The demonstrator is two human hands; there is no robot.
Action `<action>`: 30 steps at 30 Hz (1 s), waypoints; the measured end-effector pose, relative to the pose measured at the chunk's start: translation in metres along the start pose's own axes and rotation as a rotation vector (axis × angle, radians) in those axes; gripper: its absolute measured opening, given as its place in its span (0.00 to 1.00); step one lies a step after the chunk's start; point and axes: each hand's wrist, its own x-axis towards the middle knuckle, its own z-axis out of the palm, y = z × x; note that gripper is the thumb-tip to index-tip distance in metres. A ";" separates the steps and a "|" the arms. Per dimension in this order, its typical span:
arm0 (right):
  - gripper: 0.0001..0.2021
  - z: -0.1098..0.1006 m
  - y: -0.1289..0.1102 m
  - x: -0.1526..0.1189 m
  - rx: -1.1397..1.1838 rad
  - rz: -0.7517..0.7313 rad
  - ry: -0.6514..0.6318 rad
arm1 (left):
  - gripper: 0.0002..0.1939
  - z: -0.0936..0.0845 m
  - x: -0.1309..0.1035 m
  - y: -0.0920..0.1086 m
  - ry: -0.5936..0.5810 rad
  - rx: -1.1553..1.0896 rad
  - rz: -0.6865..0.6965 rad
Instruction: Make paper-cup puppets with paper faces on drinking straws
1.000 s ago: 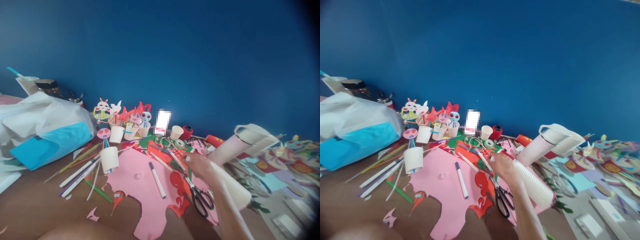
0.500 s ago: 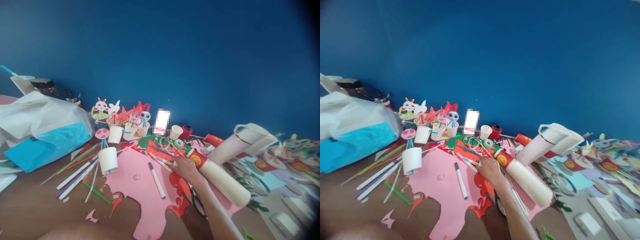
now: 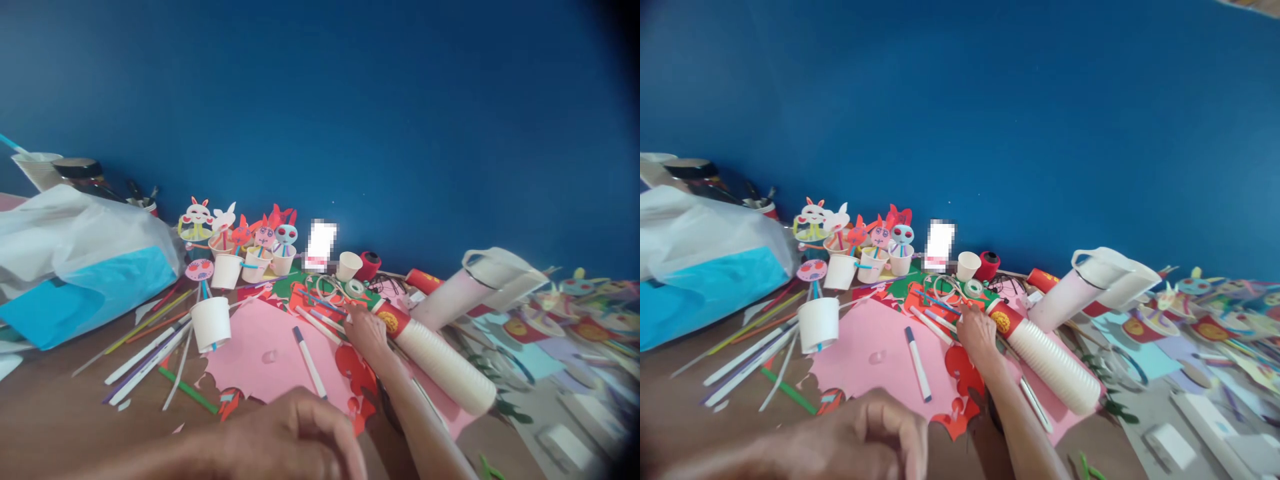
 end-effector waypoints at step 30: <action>0.08 -0.035 -0.056 -0.059 0.361 -0.496 0.287 | 0.13 -0.074 0.006 -0.048 0.615 -0.115 0.124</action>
